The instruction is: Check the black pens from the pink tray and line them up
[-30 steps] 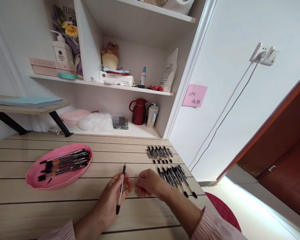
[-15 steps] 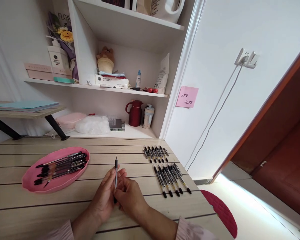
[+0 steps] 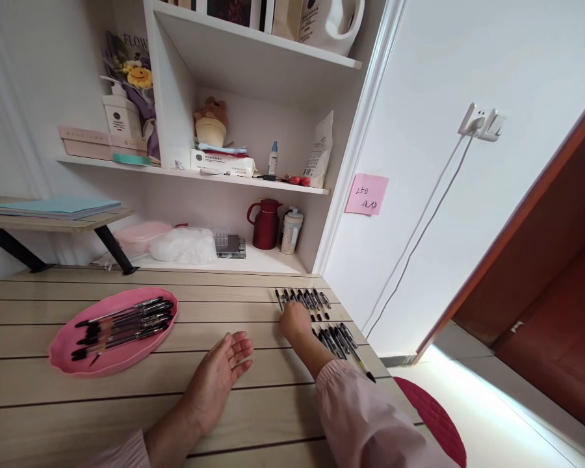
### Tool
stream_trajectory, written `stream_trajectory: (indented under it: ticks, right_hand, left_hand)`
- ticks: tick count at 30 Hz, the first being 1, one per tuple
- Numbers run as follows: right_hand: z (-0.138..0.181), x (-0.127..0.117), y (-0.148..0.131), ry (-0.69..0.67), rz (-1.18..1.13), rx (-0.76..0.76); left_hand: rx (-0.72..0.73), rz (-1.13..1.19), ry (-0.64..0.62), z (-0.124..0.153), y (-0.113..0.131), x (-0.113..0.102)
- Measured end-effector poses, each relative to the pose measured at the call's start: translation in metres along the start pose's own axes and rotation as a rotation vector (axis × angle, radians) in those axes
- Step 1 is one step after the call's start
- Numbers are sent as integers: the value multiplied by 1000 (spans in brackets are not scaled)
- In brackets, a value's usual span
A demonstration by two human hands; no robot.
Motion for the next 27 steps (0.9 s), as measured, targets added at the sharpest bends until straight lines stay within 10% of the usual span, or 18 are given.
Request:
stream_trajectory:
  ticks: [27]
  right_hand:
    - [-20, -18, 23, -87, 71, 15]
  left_hand:
    - [7, -44, -18, -2, -1, 0]
Point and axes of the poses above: each hand's wrist, its own z-axis away from the middle knuckle, its own x-axis out of the palm, y = z × x, the point moved 5 cm from there along -z, towards the middle knuckle, and after that the axes turned 12 degrees about -z, right-handed, at the moved point
